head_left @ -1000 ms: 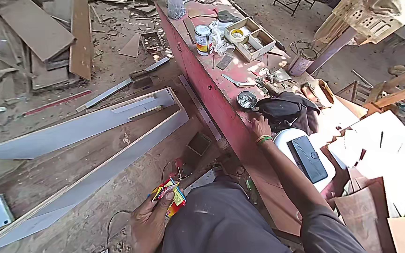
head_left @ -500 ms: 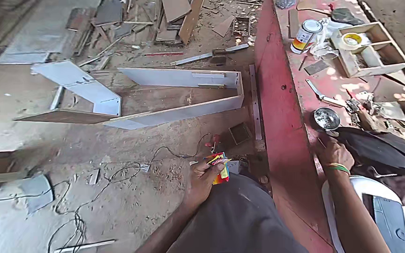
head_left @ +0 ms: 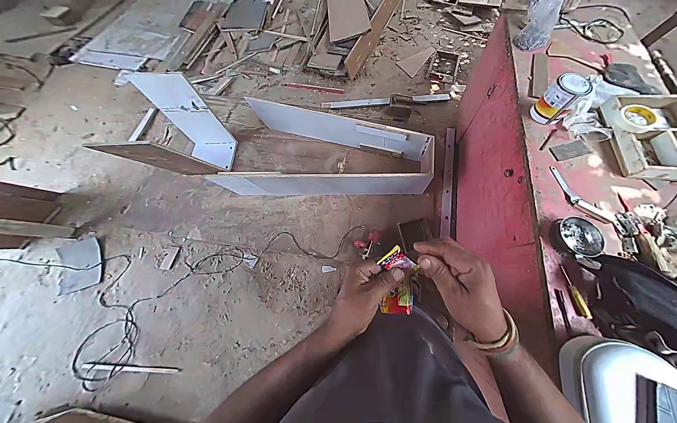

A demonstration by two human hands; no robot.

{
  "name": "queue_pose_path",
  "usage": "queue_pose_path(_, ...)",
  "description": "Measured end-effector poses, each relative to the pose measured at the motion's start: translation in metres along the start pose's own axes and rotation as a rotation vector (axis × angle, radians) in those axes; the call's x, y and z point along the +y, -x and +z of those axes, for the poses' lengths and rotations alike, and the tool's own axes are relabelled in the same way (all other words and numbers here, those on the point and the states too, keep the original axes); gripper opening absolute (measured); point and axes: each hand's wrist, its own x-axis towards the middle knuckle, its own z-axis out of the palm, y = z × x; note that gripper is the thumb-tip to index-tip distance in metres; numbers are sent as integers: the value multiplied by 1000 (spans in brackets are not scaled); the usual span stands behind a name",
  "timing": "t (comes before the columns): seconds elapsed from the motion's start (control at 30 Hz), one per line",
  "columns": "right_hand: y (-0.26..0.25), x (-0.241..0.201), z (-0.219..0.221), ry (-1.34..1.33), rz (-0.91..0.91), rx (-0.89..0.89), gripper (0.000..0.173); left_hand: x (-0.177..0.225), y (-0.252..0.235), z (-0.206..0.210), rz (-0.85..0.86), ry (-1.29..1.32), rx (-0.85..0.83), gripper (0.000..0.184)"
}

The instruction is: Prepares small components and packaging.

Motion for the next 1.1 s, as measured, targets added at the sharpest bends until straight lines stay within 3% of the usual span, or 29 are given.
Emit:
queue_pose_path(0.17, -18, -6, 20, -51, 122, -216, 12, 6, 11, -20, 107, -118, -9, 14)
queue_pose_path(0.33, -22, -6, 36, -2, 248, -377, 9, 15, 23, -42, 101, -145, -48, 17)
queue_pose_path(0.5, -20, -10, 58, 359, 192, -488, 23, 32, 29, -67, 78, -256, -30, 16)
queue_pose_path(0.6, -19, -12, 74, 457, 123, -456, 29, 32, 34, -80, 88, -344, -19, 15)
queue_pose_path(0.67, -23, -8, 77, 293, 175, -437, 30, 33, 36, -86, 117, -303, 14, 14)
queue_pose_path(0.83, -15, -2, 90, -174, 174, -371, 11, 27, 42, -91, 151, 13, 88, 7)
queue_pose_path(0.93, -9, -4, 94, -232, 214, -391, 9, 22, 44, -93, 167, 55, 148, 8)
queue_pose_path(1.1, -14, -6, 102, -229, 185, -396, 6, 28, 48, -100, 236, -84, 193, 10)
